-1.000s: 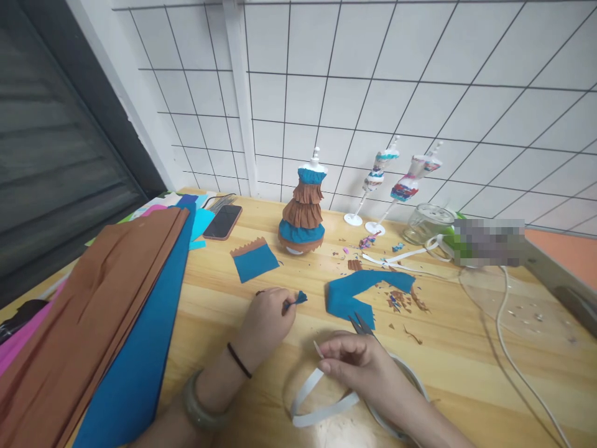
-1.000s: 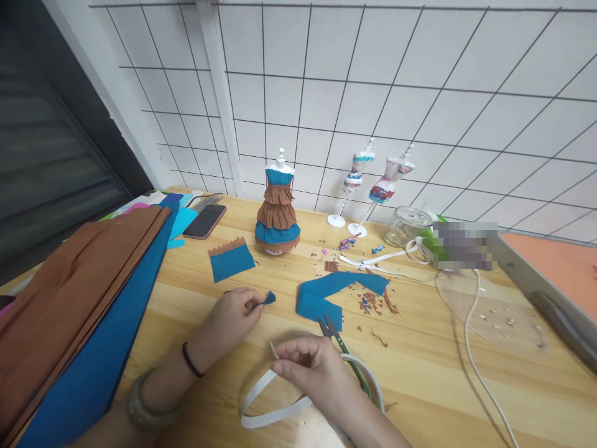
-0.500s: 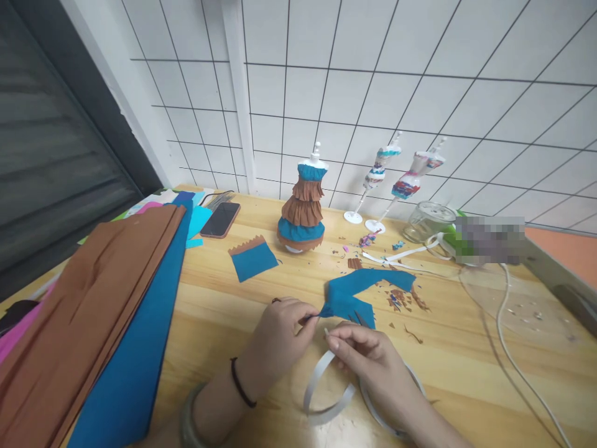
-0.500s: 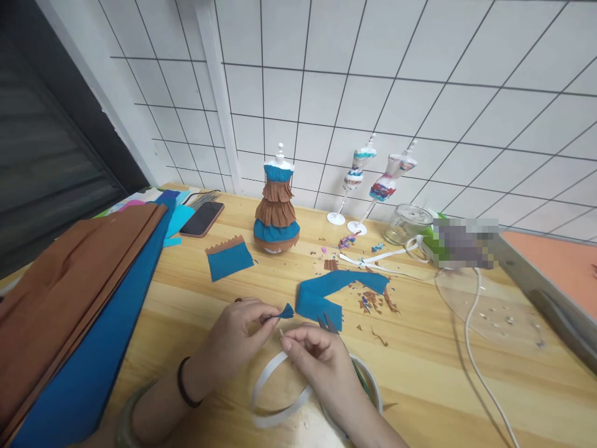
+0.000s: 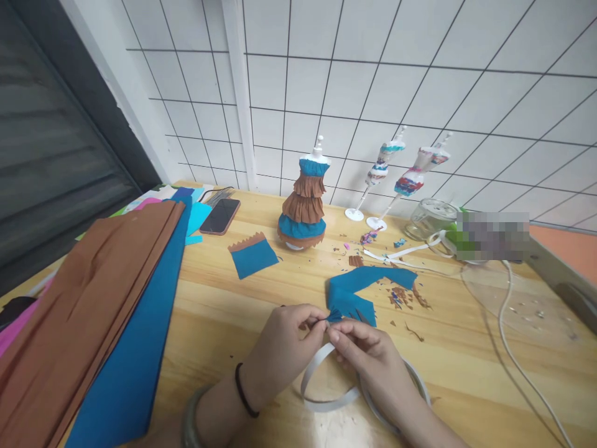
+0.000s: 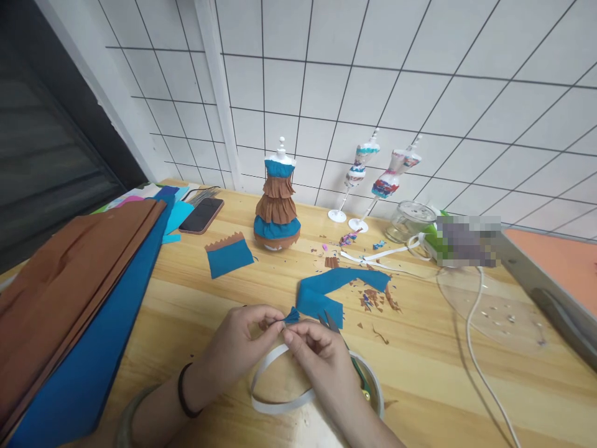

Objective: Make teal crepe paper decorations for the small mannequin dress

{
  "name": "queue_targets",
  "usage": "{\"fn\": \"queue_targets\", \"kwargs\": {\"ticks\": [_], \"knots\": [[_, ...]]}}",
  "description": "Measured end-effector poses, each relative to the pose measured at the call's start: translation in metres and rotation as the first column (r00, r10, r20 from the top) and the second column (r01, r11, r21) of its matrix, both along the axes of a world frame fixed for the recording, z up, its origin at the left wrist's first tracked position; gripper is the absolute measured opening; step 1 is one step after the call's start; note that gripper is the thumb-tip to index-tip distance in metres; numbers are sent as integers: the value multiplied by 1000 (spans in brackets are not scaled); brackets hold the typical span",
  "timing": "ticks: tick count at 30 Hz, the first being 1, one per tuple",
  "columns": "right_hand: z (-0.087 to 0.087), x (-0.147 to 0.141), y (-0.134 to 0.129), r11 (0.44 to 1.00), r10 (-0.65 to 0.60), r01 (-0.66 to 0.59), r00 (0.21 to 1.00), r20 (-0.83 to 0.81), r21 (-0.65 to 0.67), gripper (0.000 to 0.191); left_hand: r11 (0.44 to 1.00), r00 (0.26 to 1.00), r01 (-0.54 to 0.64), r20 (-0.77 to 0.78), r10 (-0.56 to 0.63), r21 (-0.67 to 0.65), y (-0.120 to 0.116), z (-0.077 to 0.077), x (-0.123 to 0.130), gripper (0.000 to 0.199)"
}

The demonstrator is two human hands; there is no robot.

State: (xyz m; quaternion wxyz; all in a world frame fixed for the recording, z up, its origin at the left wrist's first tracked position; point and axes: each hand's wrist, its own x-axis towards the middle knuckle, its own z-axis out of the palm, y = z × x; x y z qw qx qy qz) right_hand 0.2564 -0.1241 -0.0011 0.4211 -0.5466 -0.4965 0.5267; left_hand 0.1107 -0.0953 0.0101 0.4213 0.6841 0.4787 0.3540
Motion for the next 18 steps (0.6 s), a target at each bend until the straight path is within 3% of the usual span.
{"fn": "queue_targets", "kwargs": {"ticks": [5, 18], "knots": [[-2, 1, -1, 1000, -31, 31, 999, -8, 3, 20, 992, 998, 17, 70, -8, -124, 2, -3, 1, 15], [1, 1, 0, 999, -38, 37, 999, 36, 21, 27, 989, 993, 68, 101, -55, -129, 1, 1, 2, 14]]}}
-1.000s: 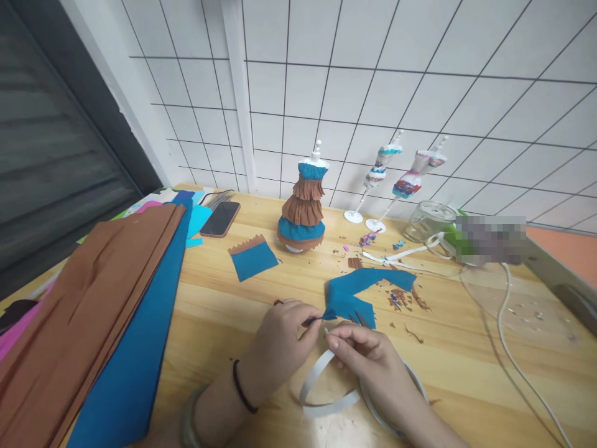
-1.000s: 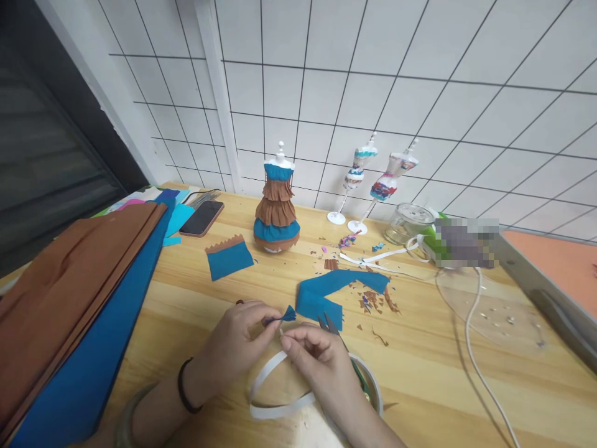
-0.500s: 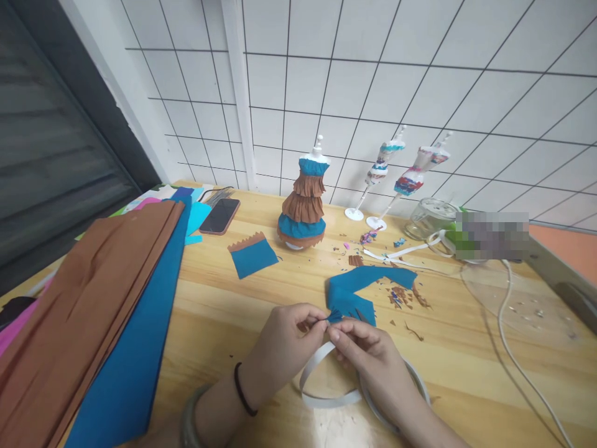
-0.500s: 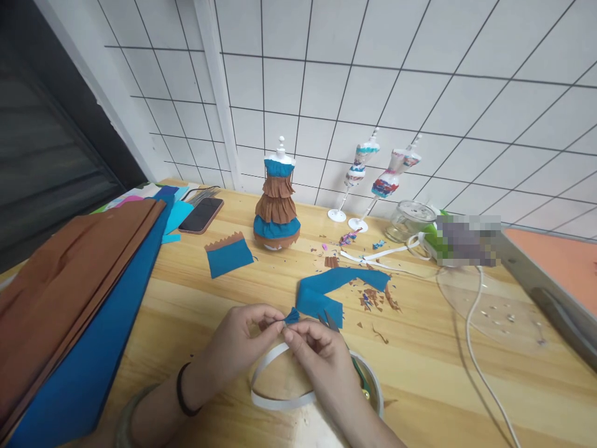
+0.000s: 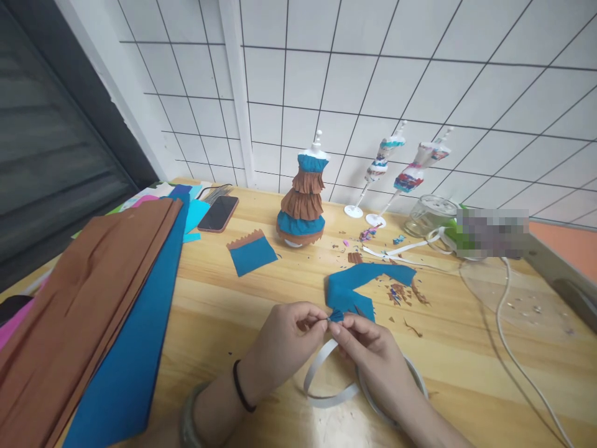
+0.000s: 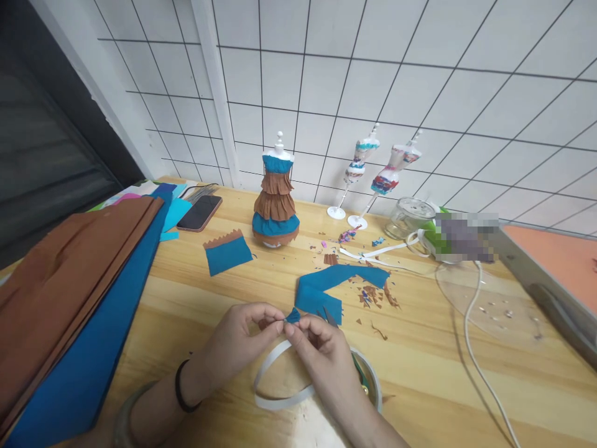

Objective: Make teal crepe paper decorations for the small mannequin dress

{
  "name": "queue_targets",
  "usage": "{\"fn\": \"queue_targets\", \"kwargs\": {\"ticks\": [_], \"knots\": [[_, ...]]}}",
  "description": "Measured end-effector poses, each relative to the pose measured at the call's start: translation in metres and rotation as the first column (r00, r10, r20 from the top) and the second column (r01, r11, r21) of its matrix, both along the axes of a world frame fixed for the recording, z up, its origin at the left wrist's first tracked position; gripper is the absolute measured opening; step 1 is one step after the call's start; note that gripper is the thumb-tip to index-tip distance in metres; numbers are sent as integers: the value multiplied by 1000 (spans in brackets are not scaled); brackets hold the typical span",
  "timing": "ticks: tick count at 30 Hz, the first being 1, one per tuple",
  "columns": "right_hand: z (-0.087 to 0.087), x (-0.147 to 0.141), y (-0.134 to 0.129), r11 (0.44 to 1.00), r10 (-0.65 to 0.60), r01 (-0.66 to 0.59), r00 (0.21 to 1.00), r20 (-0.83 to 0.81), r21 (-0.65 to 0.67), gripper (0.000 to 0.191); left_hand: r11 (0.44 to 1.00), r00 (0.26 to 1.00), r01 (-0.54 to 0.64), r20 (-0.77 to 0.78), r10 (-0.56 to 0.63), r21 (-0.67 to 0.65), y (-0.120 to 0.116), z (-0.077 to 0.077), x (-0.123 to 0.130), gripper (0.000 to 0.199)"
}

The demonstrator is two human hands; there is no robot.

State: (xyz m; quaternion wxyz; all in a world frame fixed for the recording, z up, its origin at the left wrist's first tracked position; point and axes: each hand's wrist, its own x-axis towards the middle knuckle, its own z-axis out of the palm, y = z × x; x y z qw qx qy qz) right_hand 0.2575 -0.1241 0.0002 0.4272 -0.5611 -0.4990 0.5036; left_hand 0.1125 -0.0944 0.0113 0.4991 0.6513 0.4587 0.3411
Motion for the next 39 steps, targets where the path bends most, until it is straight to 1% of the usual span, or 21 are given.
{"fn": "queue_targets", "kwargs": {"ticks": [9, 11, 16, 20, 23, 26, 32, 34, 37, 39], "knots": [[-5, 2, 0, 999, -24, 23, 998, -53, -28, 25, 996, 999, 34, -26, -32, 86, 0, 2, -3, 16], [-6, 3, 0, 999, -25, 24, 998, -53, -25, 24, 997, 999, 40, -14, -39, 66, 1, 2, -4, 18], [-9, 4, 0, 998, -32, 26, 995, -90, -59, 23, 995, 996, 82, 32, -81, -47, 4, 1, -7, 22], [-8, 4, 0, 999, -13, 9, 996, -86, -49, 22, 987, 991, 113, 80, -104, -112, 5, -1, -8, 25], [-7, 4, 1, 999, -2, -1, 997, -75, -43, 22, 984, 987, 129, 114, -115, -123, 5, -3, -7, 22], [-8, 3, 2, 999, -9, 5, 996, -91, -46, 24, 989, 993, 101, 75, -93, -105, 5, -5, -6, 20], [-11, 4, 2, 998, -11, 5, 996, -94, -64, 25, 998, 998, 56, -10, -56, -20, 4, -5, -4, 16], [-10, 4, 2, 997, -5, -2, 995, -97, -73, 26, 998, 999, 44, -32, -43, 39, 3, -5, -4, 14], [-8, 4, 2, 994, 3, -14, 994, -108, -105, 27, 975, 993, 22, -116, 3, 219, 2, -7, -4, 12], [-8, 5, 2, 992, -3, -13, 992, -122, -123, 26, 932, 982, 25, -185, 46, 362, 2, -9, -3, 12]]}}
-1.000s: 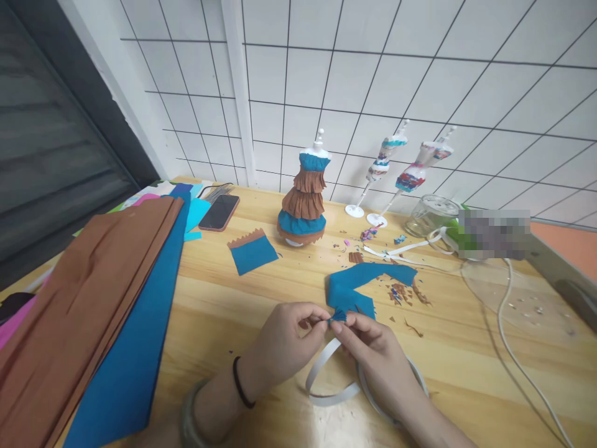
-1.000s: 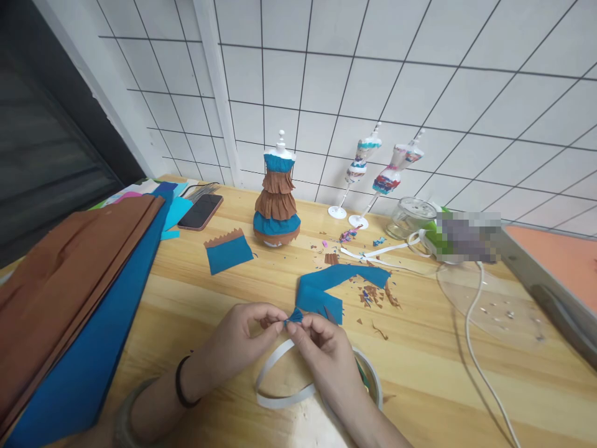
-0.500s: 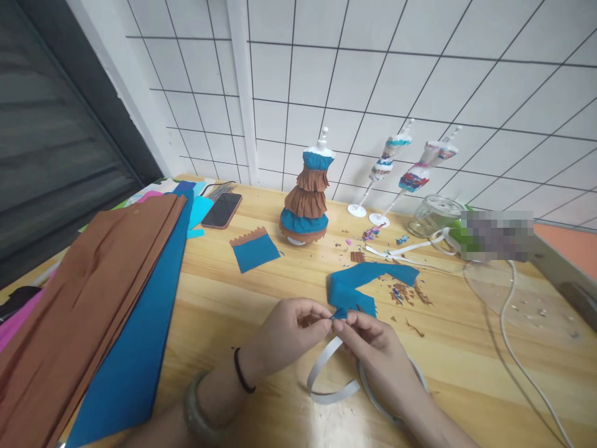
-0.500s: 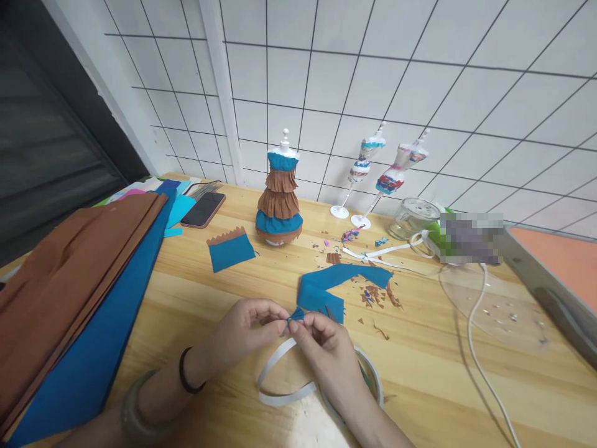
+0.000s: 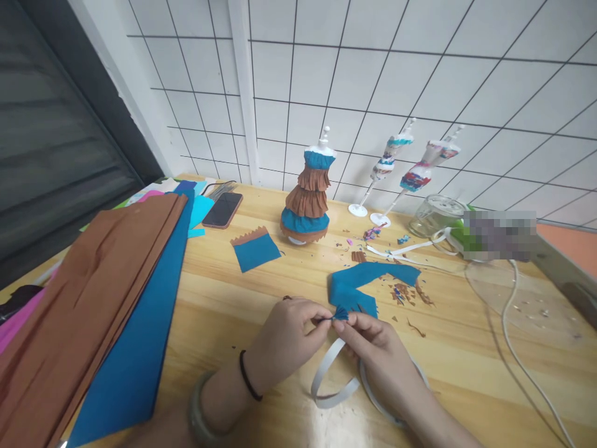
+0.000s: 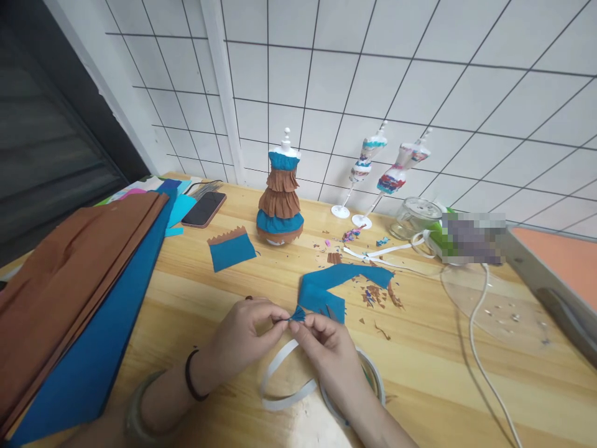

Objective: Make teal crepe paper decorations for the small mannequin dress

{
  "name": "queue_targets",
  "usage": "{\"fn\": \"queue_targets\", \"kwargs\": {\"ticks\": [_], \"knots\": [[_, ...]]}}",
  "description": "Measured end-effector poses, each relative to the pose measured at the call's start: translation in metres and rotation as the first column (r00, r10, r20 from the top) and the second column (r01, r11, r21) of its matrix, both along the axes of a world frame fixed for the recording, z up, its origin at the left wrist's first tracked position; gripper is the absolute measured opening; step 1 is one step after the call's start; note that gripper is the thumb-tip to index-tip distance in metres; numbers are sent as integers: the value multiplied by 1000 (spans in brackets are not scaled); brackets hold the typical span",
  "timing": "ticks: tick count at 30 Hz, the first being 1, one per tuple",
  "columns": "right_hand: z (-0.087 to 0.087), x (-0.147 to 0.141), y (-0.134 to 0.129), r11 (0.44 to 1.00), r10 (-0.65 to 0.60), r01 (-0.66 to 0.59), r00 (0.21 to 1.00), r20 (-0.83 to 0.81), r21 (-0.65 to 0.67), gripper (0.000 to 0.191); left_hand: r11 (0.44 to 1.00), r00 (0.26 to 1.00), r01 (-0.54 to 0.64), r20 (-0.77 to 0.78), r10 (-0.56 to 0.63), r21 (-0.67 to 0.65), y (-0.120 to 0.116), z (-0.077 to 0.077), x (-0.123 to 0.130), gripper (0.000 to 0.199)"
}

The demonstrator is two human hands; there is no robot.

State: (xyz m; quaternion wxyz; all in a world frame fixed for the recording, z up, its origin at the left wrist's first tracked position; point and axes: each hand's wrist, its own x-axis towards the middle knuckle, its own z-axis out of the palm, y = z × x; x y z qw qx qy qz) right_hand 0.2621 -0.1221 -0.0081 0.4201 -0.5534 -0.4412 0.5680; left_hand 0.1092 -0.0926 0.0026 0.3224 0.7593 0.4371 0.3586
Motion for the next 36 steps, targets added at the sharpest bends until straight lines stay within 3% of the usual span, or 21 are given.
{"fn": "queue_targets", "kwargs": {"ticks": [4, 7, 16, 19, 22, 26, 36], "knots": [[-4, 2, -1, 999, 18, -18, 999, -33, -27, 26, 967, 997, 7, -78, 13, 253, 0, -4, 1, 12], [-8, 4, -1, 999, 20, -24, 996, -87, -46, 26, 931, 992, 28, -124, 19, 364, 1, -5, 0, 12], [-5, 3, -1, 998, 30, -36, 992, -119, -49, 22, 917, 973, 22, -220, 73, 397, 2, -8, -2, 14], [-5, 4, -2, 998, 45, -50, 993, -107, -48, 22, 942, 981, -36, -167, 97, 334, 2, -9, -1, 12], [-7, 4, -2, 997, 55, -59, 995, -88, -44, 21, 986, 995, -96, -19, 99, 135, 2, -8, 2, 10], [-8, 2, -2, 999, 36, -38, 998, -54, -24, 20, 992, 990, -87, 101, 96, -91, -1, -6, 5, 10], [-1, 0, -2, 1000, -9, 9, 1000, -1, 4, 25, 988, 992, 11, 128, 9, -151, -3, 3, 3, 15]]}}
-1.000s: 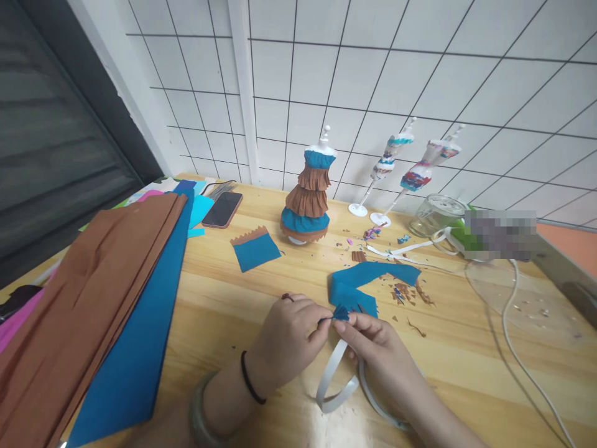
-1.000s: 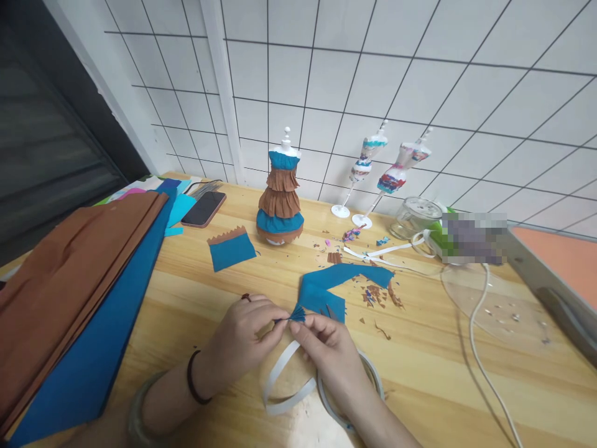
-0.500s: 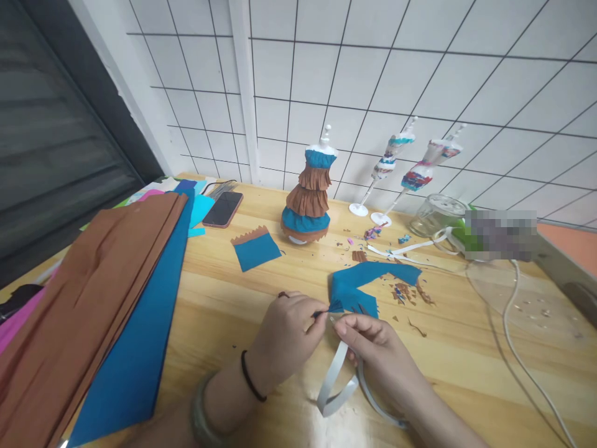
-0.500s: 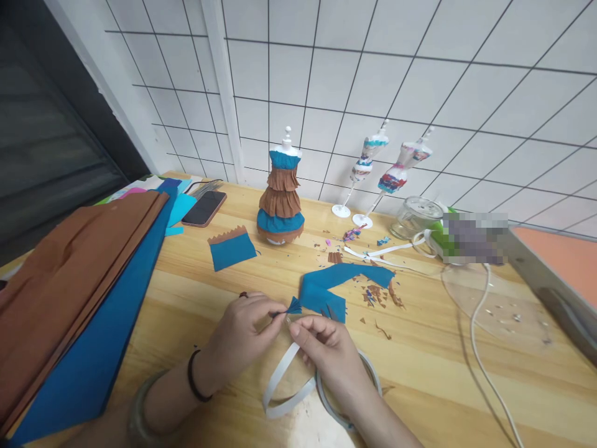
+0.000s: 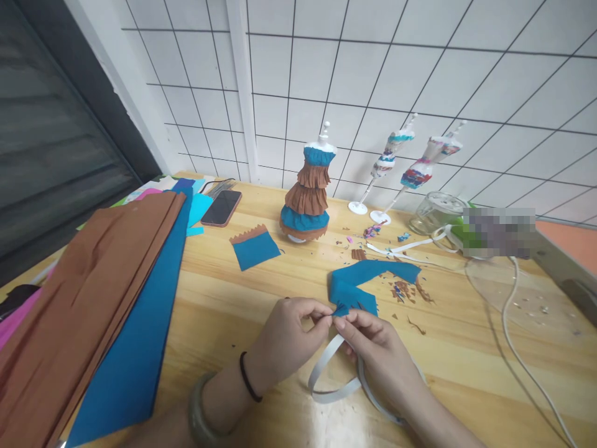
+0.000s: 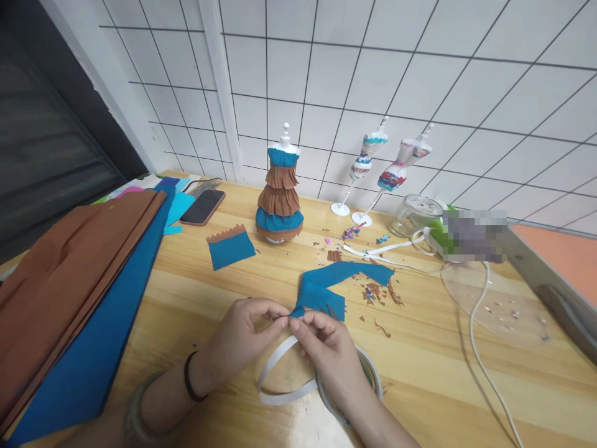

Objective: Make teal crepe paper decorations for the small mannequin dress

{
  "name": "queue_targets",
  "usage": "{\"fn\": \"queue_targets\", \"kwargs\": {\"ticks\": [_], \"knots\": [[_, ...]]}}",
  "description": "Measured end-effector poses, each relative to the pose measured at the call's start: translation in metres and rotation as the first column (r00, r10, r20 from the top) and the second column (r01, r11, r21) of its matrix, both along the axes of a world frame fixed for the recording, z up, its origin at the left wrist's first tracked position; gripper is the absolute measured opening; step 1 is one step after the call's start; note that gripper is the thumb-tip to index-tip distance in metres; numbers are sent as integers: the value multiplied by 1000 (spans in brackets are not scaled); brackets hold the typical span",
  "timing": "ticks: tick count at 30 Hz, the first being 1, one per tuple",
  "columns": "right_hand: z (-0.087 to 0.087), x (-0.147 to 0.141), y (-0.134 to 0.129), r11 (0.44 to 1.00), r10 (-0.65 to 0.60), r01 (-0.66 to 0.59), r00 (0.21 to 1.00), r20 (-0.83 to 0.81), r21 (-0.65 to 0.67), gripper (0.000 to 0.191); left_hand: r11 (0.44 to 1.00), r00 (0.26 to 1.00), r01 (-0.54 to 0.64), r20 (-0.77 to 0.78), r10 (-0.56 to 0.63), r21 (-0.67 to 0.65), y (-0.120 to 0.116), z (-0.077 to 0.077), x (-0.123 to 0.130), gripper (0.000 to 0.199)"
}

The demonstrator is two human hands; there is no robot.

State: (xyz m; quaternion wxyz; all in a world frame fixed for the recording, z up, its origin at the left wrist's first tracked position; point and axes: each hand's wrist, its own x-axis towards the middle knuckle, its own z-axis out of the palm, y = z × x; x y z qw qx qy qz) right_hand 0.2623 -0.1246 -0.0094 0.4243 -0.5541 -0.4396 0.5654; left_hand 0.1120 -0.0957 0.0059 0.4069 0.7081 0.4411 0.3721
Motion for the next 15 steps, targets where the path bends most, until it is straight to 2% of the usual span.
{"fn": "queue_targets", "kwargs": {"ticks": [7, 15], "knots": [[-2, 0, 1, 1000, 4, -4, 1000, 6, 24, 23, 999, 999, 40, 29, -40, 9, 1, 4, -1, 17], [2, -1, 1, 999, -9, 9, 1000, 21, 36, 21, 984, 992, 99, 97, -85, -146, 4, 0, -3, 20]]}}
